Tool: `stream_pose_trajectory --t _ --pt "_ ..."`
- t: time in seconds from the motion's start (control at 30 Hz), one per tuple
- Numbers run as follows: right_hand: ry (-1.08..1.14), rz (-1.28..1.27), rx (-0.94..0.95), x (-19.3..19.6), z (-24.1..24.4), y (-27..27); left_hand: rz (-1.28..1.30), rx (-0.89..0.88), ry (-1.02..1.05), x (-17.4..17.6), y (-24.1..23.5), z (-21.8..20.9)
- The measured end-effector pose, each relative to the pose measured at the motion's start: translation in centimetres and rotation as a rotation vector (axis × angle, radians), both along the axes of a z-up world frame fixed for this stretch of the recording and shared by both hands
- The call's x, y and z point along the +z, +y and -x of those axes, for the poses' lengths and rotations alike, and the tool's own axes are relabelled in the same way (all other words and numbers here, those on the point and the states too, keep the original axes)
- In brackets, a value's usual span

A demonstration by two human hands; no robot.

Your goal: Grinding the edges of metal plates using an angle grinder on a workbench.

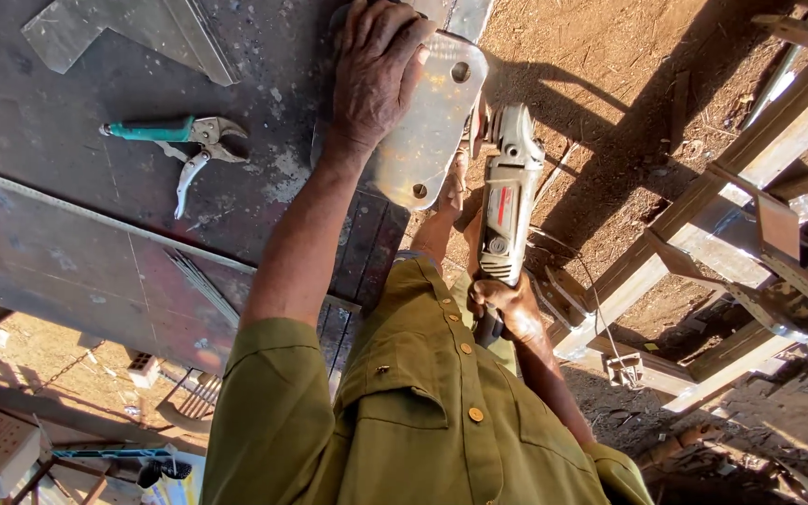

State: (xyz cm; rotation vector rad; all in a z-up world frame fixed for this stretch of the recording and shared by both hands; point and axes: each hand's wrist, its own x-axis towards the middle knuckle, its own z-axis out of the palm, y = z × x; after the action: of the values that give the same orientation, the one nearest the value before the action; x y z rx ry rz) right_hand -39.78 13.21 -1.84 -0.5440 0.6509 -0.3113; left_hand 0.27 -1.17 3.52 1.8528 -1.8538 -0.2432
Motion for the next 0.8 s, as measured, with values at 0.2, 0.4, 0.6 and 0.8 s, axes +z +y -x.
stream_pose_trajectory --t 0.2,0.4,0.6,0.8 --pt "0.109 0.038 0.066 0.1 -0.1 0.0 -0.019 0.012 -0.002 0.1 0.4 -0.2" --pt "0.145 0.385 0.132 -5.4 3.3 1.2 -0.023 0.015 0.034 -0.5 0.3 -0.2" --pt "0.058 -0.225 -0.052 6.8 -5.4 -6.4 -0.034 0.037 -0.024 -1.4 0.5 -0.2" --pt "0.173 0.212 0.126 1.1 4.3 0.5 -0.06 0.095 -0.192 -3.1 1.2 -0.2"
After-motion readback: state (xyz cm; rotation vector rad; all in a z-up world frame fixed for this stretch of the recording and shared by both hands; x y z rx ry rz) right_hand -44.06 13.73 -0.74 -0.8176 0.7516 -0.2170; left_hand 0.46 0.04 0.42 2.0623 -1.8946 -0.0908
